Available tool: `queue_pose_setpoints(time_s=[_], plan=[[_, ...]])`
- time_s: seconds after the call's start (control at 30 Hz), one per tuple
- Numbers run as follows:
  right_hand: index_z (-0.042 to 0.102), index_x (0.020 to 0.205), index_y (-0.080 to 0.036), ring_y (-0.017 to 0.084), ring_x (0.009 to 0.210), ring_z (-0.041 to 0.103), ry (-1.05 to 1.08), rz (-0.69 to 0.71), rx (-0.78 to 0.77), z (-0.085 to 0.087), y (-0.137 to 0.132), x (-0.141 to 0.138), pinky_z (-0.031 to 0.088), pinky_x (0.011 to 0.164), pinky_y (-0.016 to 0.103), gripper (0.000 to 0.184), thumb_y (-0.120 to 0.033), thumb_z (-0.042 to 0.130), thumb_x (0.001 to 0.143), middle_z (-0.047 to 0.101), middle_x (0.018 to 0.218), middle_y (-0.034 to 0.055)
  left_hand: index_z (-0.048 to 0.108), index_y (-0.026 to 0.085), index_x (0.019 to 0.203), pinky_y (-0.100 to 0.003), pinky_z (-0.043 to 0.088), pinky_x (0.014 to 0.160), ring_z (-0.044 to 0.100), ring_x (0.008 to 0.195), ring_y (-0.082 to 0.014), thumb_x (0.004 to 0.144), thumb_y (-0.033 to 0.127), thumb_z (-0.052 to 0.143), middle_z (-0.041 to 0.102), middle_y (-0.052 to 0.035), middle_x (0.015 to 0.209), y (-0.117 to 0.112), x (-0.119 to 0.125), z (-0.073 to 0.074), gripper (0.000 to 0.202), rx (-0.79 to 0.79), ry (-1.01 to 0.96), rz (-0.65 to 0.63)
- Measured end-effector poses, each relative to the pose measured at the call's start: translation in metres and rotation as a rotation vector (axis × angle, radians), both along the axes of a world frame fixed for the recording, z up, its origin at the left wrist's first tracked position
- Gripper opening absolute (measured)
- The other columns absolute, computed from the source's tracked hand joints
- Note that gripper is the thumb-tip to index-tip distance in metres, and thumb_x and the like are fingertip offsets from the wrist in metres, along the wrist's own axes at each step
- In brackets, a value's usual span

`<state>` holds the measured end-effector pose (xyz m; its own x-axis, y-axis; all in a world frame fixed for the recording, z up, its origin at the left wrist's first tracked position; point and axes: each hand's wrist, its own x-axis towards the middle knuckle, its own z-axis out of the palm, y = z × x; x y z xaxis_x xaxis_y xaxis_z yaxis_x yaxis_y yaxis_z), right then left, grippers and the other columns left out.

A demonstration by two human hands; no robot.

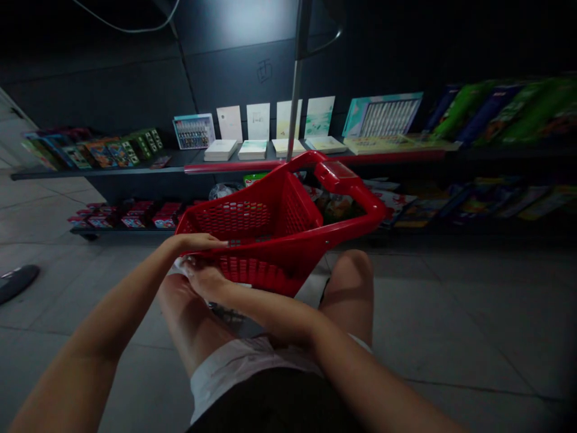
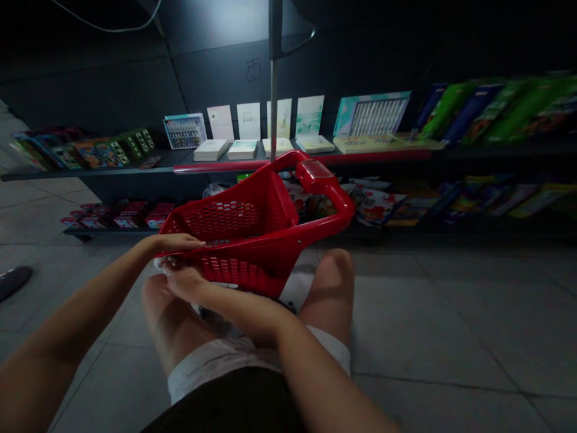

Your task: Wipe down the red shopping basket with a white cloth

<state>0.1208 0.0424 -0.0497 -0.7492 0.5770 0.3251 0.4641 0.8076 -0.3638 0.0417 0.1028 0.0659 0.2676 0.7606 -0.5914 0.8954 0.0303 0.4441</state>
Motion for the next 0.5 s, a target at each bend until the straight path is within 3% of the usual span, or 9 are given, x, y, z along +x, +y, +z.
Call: queue_pose_setpoints(time_s=[0.1,0.2,0.3,0.5], plan=[[0.041,0.135,-0.020,0.021,0.088,0.063,-0.137,-0.085,0.075,-0.013,0.000,0.042,0.053,0.072,0.034,0.041,-0.017,0.035,0.094,0.058,0.125,0.0087,0.073,0.015,0.088,-0.024,0.044,0.061,0.058,0.069,-0.0174,0.070,0.078,0.042,0.070,-0.0064,0.080,-0.006,-0.017,-0.014,0.072,0.034,0.041,-0.023],[0.044,0.133,-0.017,0.022,0.094,0.062,-0.193,-0.064,0.178,-0.023,-0.002,0.077,0.053,0.074,0.035,0.041,-0.014,0.035,0.093,0.051,0.135,0.0112,0.074,0.017,0.087,-0.024,0.042,0.063,0.059,0.071,-0.0171,0.072,0.077,0.040,0.069,-0.0043,0.079,-0.007,-0.018,-0.024,0.070,0.125,0.071,-0.051],[0.047,0.131,-0.014,0.023,0.096,0.061,-0.235,-0.036,0.270,-0.030,-0.003,0.100,0.053,0.074,0.035,0.041,-0.011,0.037,0.091,0.046,0.141,0.0142,0.074,0.019,0.081,-0.025,0.039,0.062,0.060,0.071,-0.0188,0.073,0.077,0.038,0.069,-0.0045,0.075,-0.008,-0.006,-0.028,0.069,0.225,0.133,-0.074],[0.043,0.134,-0.013,0.024,0.092,0.062,-0.280,-0.032,0.326,-0.041,0.001,0.126,0.053,0.069,0.036,0.045,-0.010,0.040,0.089,0.051,0.134,0.0168,0.072,0.019,0.073,-0.028,0.040,0.065,0.063,0.074,-0.0242,0.074,0.077,0.032,0.070,-0.0101,0.075,-0.011,0.022,-0.033,0.070,0.388,0.276,-0.086]])
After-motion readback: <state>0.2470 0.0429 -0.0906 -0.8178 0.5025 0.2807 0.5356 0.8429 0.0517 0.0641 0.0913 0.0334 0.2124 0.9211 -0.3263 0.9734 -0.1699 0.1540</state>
